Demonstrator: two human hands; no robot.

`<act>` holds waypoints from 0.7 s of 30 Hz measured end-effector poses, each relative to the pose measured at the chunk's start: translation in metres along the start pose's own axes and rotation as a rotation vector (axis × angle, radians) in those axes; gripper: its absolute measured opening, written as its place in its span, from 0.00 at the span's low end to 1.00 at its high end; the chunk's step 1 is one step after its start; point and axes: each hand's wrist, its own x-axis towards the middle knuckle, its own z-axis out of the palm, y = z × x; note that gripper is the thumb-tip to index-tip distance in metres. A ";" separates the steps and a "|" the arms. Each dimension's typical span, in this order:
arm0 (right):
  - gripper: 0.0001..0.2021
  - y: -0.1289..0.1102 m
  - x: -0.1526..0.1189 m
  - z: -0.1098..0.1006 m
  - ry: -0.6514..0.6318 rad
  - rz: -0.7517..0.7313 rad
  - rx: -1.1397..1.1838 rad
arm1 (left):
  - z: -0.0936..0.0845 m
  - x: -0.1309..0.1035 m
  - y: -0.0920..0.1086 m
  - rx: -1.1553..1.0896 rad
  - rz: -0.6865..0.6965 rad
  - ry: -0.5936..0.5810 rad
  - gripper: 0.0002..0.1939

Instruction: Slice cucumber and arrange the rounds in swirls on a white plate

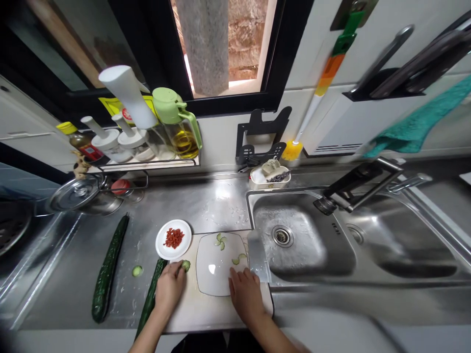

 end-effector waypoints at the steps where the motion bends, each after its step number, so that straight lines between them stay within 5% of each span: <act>1: 0.12 -0.001 0.000 0.000 -0.007 0.002 0.003 | 0.000 0.000 0.001 0.005 0.003 -0.005 0.17; 13: 0.11 -0.009 0.001 -0.005 -0.078 0.032 0.076 | -0.010 0.005 0.005 -0.176 -0.037 0.025 0.10; 21: 0.11 -0.018 0.016 -0.001 -0.014 -0.012 0.465 | -0.015 0.004 0.025 -0.541 -0.120 -0.241 0.14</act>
